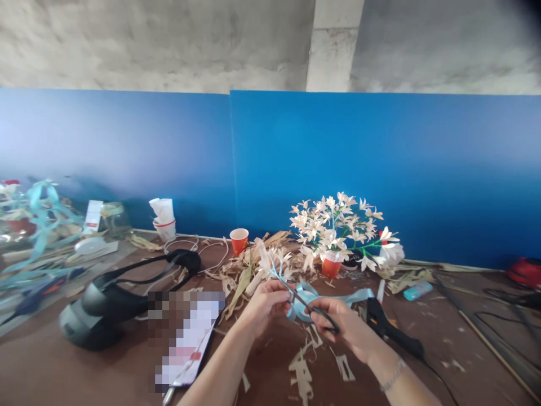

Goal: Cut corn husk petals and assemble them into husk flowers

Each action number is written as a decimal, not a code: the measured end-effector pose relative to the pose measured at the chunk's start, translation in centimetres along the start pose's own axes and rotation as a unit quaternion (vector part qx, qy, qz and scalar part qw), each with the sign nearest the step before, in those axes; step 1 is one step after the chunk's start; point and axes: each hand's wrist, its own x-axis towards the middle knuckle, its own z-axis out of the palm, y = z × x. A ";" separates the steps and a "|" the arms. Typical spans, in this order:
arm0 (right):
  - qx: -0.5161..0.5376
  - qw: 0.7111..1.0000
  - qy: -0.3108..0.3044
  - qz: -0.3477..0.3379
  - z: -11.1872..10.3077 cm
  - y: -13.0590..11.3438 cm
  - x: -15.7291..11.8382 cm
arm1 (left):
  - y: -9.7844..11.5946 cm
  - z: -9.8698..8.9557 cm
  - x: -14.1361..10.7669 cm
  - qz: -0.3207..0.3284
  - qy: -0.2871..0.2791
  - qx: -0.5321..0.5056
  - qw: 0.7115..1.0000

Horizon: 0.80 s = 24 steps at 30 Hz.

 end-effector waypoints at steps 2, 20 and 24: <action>-0.010 1.000 0.000 0.006 -0.2 0.0 -0.1 | -0.1 0.0 0.0 -0.002 -0.006 -0.002 1.000; 0.015 0.998 -0.044 0.035 -0.8 0.9 0.2 | -0.2 -0.3 0.0 -0.033 -0.015 -0.005 0.999; 0.028 0.998 -0.041 0.044 -0.7 1.3 0.5 | -0.3 -0.5 0.0 -0.042 -0.026 -0.008 0.999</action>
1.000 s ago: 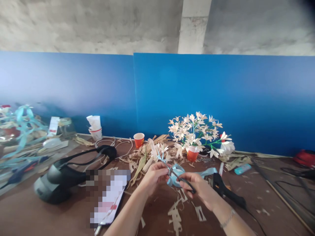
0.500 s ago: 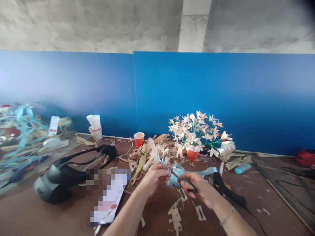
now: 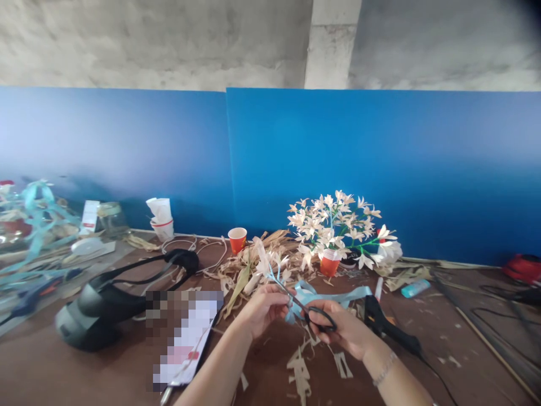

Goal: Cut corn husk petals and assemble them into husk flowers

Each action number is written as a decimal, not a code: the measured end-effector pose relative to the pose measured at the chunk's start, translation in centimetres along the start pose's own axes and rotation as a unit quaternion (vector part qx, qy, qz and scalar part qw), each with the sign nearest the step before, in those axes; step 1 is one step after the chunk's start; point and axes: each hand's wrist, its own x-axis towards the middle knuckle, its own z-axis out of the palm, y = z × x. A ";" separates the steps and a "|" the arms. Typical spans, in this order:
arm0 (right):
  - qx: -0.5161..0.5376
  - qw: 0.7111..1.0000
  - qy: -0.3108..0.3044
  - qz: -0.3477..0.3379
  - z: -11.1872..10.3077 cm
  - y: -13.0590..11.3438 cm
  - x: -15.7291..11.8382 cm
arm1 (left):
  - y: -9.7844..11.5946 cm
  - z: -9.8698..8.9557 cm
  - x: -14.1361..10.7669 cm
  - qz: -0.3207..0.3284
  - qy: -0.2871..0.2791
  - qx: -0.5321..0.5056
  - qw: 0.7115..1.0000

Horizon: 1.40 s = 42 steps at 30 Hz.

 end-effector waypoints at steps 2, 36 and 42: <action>0.007 1.000 0.003 -0.007 0.1 0.1 0.1 | -0.1 -0.1 0.0 -0.003 0.000 -0.002 1.000; -0.194 0.978 -0.042 0.068 -3.5 0.9 -2.3 | 1.4 0.0 -0.5 0.208 0.166 0.112 0.958; -0.465 0.863 0.175 -0.096 0.5 2.1 -1.0 | 3.5 3.3 -3.3 0.295 0.170 0.239 0.909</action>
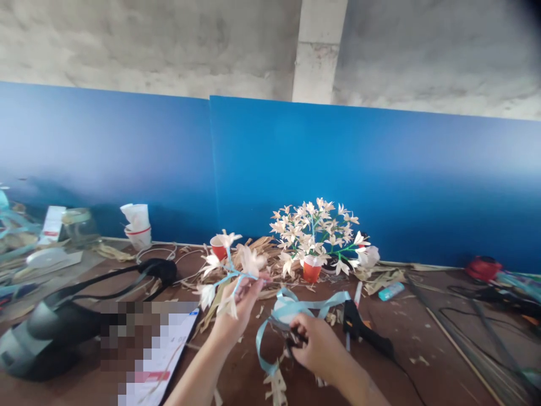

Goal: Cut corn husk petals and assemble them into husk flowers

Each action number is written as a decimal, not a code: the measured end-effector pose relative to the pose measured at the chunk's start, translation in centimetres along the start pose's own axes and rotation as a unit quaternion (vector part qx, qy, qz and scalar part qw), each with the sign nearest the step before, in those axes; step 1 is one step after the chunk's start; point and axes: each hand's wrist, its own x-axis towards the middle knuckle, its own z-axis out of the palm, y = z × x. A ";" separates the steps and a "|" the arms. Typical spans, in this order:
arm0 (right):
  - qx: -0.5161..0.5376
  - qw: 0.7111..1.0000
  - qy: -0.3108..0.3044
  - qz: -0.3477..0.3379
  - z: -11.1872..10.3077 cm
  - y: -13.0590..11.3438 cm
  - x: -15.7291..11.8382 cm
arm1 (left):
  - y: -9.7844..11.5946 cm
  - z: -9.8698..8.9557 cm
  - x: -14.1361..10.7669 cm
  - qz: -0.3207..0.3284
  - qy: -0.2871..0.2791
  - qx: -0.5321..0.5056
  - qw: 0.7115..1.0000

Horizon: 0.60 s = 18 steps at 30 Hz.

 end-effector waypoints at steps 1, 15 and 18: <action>-0.047 0.998 0.038 -0.030 0.7 -0.6 -0.1 | 0.6 0.3 -0.3 0.002 -0.031 0.005 1.000; 0.339 0.938 -0.052 0.046 2.6 1.6 1.8 | 0.2 2.9 1.6 0.007 -0.164 -0.054 0.985; 0.487 0.872 0.048 0.030 1.0 0.6 1.7 | -0.2 3.7 1.0 0.011 -0.173 -0.064 0.983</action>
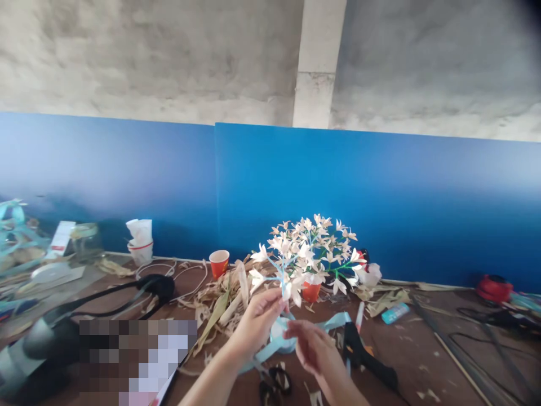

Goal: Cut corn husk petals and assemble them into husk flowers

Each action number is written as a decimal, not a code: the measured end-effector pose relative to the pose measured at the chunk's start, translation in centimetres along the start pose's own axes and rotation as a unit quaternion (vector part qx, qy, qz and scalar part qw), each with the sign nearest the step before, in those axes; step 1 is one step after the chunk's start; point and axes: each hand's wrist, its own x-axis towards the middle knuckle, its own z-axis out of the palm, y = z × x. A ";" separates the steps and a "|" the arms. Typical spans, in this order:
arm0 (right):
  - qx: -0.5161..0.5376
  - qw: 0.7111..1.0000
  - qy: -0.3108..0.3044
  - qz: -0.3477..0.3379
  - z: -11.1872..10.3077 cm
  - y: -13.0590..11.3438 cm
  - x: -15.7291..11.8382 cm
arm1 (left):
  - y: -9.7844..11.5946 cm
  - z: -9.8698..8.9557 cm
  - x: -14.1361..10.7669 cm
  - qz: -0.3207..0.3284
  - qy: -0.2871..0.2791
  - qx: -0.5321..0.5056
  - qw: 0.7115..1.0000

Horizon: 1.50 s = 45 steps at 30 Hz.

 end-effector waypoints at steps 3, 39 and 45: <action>0.005 0.998 0.005 -0.060 0.5 -0.9 -0.7 | -0.5 1.2 -0.8 -0.010 0.001 0.005 1.000; -0.120 0.979 0.049 -0.158 1.6 0.5 -1.1 | -3.1 2.4 -2.4 -0.059 0.204 -0.132 0.968; -0.111 0.982 0.061 -0.143 1.5 0.4 -1.1 | -2.1 2.9 -2.6 -0.032 0.196 -0.071 0.978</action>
